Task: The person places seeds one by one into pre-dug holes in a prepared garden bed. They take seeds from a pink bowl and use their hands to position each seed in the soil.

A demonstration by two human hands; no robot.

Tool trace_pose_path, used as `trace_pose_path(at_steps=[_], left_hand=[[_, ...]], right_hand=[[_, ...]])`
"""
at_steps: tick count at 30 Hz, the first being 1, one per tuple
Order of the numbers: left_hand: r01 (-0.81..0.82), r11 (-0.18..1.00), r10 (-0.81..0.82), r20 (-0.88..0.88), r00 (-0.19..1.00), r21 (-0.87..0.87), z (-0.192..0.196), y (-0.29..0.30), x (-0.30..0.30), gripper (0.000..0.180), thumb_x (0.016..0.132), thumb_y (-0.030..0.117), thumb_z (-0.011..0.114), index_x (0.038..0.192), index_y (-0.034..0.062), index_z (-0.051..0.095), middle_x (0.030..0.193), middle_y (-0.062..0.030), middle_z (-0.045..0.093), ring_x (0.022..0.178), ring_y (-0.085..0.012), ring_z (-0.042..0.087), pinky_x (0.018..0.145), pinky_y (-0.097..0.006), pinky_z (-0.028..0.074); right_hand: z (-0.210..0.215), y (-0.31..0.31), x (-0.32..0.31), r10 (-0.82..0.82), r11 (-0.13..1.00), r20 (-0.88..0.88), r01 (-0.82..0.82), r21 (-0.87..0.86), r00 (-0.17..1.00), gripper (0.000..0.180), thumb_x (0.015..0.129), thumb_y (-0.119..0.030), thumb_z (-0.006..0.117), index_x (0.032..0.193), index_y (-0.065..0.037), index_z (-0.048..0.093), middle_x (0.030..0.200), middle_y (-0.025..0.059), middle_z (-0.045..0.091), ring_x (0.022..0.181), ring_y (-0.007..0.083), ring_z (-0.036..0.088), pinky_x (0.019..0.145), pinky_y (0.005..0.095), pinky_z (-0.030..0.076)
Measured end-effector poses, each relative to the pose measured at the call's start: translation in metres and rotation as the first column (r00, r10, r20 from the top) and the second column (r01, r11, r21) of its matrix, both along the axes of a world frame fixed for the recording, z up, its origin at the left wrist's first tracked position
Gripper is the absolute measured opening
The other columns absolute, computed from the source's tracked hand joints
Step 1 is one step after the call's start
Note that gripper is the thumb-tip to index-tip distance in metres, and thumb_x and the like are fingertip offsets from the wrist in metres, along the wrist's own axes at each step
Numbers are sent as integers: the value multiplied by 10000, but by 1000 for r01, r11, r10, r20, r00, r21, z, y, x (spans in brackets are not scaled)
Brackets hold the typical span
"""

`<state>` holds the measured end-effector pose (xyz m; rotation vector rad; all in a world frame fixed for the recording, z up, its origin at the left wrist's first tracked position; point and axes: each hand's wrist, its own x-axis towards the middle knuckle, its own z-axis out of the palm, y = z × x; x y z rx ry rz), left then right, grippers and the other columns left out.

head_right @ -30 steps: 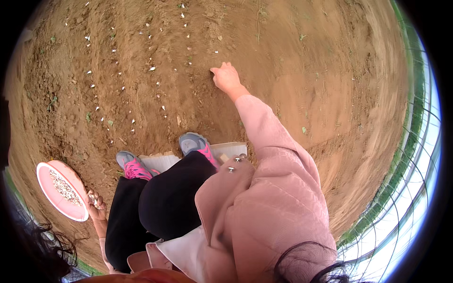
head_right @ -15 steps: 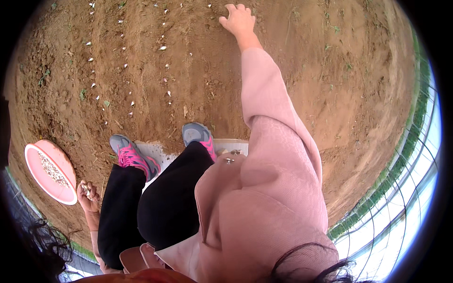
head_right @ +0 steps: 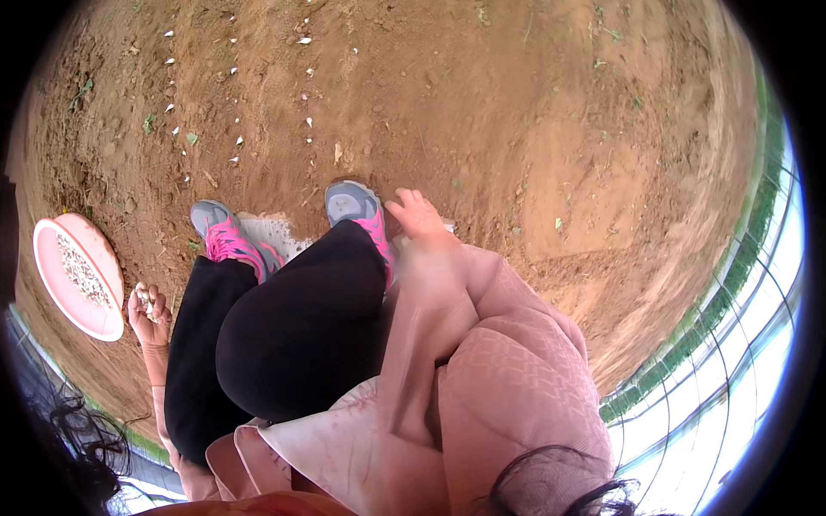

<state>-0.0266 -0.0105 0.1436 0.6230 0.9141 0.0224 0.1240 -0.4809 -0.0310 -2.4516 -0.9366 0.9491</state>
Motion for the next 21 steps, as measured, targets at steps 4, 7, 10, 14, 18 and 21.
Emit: trace_pose_path(at_steps=[4,7,10,14,18,21], left_hand=[[-26,1000,26,7,1000,-14,1,-7,-9,223,818,225,402,893,25,463,735,-95,470,455,-125,378,334,-207,348],[-45,998,45,-11,999,-34,5,-8,-19,222,817,226,401,892,29,468,733,-91,469,462,-123,376,335,-207,345],[-76,996,76,-6,997,-55,-7,-10,-13,219,815,225,399,889,31,472,737,-86,472,472,-120,372,339,-203,340],[-84,994,85,6,996,-67,-6,-13,5,224,810,223,404,904,30,471,741,-95,481,474,-125,371,341,-206,340],[-97,992,99,13,995,-75,-12,-19,20,218,792,236,423,889,48,477,723,-95,477,443,-135,390,302,-215,329],[-103,989,100,-33,994,-108,-18,-29,33,210,775,248,441,866,61,473,690,-94,473,436,-138,404,301,-217,340]], right_hand=[[-1,57,82,-179,976,221,145,161,959,397,649,-50,544,1035,-117,473,1064,124,401,971,287,400,806,332,385],[8,116,172,-325,929,439,197,312,838,345,675,-100,547,1013,-105,477,1055,125,419,951,291,418,772,338,403],[13,136,187,-313,926,382,190,325,869,296,687,-139,537,977,-101,493,1009,113,470,912,279,456,741,333,414],[13,127,100,-64,965,-312,138,223,948,229,704,-165,482,910,-73,525,828,152,555,792,304,525,700,375,422],[-11,109,42,48,999,-313,-49,5,949,214,727,-199,433,888,-118,548,810,156,563,771,306,541,680,386,434],[-12,124,78,-7,999,-135,0,-49,991,200,735,-196,422,875,-128,549,760,158,567,730,311,546,663,396,436]])
